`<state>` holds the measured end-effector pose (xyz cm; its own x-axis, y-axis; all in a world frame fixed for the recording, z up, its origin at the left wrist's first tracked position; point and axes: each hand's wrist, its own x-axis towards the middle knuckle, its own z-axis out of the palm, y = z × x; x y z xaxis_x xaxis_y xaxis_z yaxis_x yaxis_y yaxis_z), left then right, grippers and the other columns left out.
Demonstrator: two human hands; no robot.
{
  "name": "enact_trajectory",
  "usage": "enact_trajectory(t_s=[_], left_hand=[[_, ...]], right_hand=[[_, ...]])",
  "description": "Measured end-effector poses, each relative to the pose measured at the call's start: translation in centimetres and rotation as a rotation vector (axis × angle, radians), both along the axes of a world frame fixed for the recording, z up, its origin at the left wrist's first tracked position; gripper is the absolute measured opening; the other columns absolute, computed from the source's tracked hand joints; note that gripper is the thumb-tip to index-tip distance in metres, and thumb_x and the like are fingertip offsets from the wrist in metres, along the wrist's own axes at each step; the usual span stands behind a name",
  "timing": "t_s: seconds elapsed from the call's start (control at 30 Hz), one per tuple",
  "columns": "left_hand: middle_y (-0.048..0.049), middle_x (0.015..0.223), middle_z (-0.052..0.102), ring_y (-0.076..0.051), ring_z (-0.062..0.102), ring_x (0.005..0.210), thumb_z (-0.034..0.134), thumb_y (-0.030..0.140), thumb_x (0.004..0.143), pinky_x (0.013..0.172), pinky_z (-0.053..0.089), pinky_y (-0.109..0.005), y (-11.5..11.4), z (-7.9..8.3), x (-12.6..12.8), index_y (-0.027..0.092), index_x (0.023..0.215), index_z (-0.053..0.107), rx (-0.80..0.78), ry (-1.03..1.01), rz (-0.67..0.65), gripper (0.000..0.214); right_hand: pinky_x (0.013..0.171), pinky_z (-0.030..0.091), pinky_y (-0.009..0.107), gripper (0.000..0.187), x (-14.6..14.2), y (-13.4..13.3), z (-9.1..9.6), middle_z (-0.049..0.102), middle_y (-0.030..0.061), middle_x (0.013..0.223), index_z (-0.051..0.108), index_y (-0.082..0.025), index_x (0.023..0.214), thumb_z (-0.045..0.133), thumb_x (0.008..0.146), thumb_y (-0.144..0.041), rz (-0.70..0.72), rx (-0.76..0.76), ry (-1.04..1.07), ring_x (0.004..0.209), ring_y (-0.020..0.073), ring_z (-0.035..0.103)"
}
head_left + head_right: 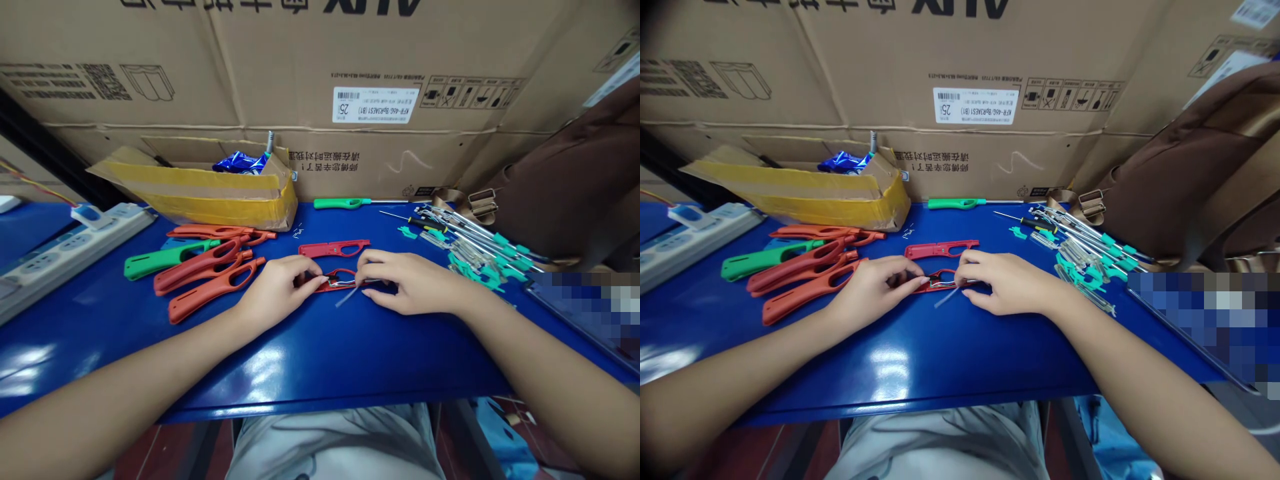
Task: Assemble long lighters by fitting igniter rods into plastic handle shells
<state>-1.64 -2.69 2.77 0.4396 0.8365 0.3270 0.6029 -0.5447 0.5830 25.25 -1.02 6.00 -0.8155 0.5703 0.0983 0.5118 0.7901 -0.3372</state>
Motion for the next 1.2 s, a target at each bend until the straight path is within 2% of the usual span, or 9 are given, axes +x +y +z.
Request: enact_trajectory(t_s=[0.13,0.27,0.43,0.57,0.77,0.9,1.03,1.2], left_hand=[[-0.0011,0.082,0.072,-0.011,0.056,0.063,0.065,0.023,0.092,0.065,0.047,-0.024,0.0,0.0,-0.1,0.018,0.09,0.073,0.009,-0.002,0.007,0.009],[-0.0016,0.084,0.073,-0.012,0.058,0.064,0.066,0.02,0.092,0.066,0.048,-0.024,0.0,0.0,-0.1,0.017,0.091,0.074,0.015,0.007,0.008,0.009],[-0.0049,0.09,0.076,-0.014,0.066,0.072,0.066,0.02,0.092,0.07,0.053,-0.025,0.0,-0.2,-0.2,0.016,0.1,0.076,0.049,-0.014,-0.018,0.014],[-0.006,0.093,0.077,-0.016,0.071,0.082,0.066,0.019,0.093,0.076,0.055,-0.026,0.1,-0.4,-0.2,0.016,0.098,0.078,0.064,-0.039,-0.06,0.014],[-0.0053,0.089,0.076,-0.015,0.071,0.079,0.068,0.015,0.092,0.075,0.055,-0.023,0.2,-0.5,-0.2,0.014,0.099,0.079,0.102,-0.074,-0.12,0.013],[-0.0053,0.087,0.076,-0.015,0.071,0.079,0.07,0.016,0.091,0.074,0.055,-0.024,0.1,-0.7,0.0,0.015,0.099,0.08,0.125,-0.082,-0.145,0.013],[-0.0052,0.087,0.076,-0.016,0.071,0.08,0.07,0.017,0.091,0.074,0.056,-0.025,-0.2,-0.9,0.2,0.015,0.099,0.08,0.134,-0.085,-0.179,0.013],[-0.0043,0.088,0.076,-0.016,0.071,0.081,0.069,0.017,0.091,0.076,0.056,-0.026,-0.4,-1.1,0.4,0.017,0.098,0.079,0.121,-0.087,-0.202,0.012]], right_hand=[[0.08,0.048,0.03,0.02,0.3,0.3,0.1,0.068,0.006,0.113,0.064,-0.023,0.111,0.053,0.095,-0.02,-0.088,0.018,0.044,0.095,0.0193,0.064],[0.079,0.047,0.032,0.014,0.8,0.8,0.2,0.072,0.0056,0.102,0.069,-0.022,0.1,0.057,0.095,-0.025,-0.147,0.05,0.002,0.091,0.0208,0.066],[0.077,0.046,0.03,0.014,0.9,1.3,0.1,0.072,0.005,0.095,0.073,-0.021,0.091,0.061,0.095,-0.027,-0.138,-0.032,-0.021,0.089,0.0203,0.065],[0.071,0.043,0.028,0.014,0.5,1.4,-0.4,0.071,0.0039,0.09,0.072,-0.019,0.084,0.063,0.094,-0.025,-0.164,-0.108,-0.001,0.082,0.0175,0.063],[0.066,0.039,0.026,0.013,0.3,0.9,0.1,0.07,0.003,0.086,0.069,-0.018,0.08,0.064,0.091,-0.022,-0.192,-0.198,-0.046,0.077,0.0155,0.06],[0.064,0.04,0.025,0.012,0.4,0.7,0.5,0.071,0.0028,0.086,0.072,-0.019,0.085,0.067,0.09,-0.028,-0.184,-0.267,-0.024,0.075,0.0149,0.059],[0.07,0.044,0.026,0.014,-0.5,0.3,-0.3,0.071,0.0032,0.09,0.071,-0.018,0.101,0.064,0.092,-0.025,-0.16,-0.162,0.123,0.077,0.0148,0.06],[0.083,0.048,0.029,0.018,-2.1,-0.2,-2.0,0.072,0.0043,0.107,0.07,-0.021,0.111,0.062,0.096,-0.026,-0.053,-0.1,0.181,0.095,0.0176,0.066]])
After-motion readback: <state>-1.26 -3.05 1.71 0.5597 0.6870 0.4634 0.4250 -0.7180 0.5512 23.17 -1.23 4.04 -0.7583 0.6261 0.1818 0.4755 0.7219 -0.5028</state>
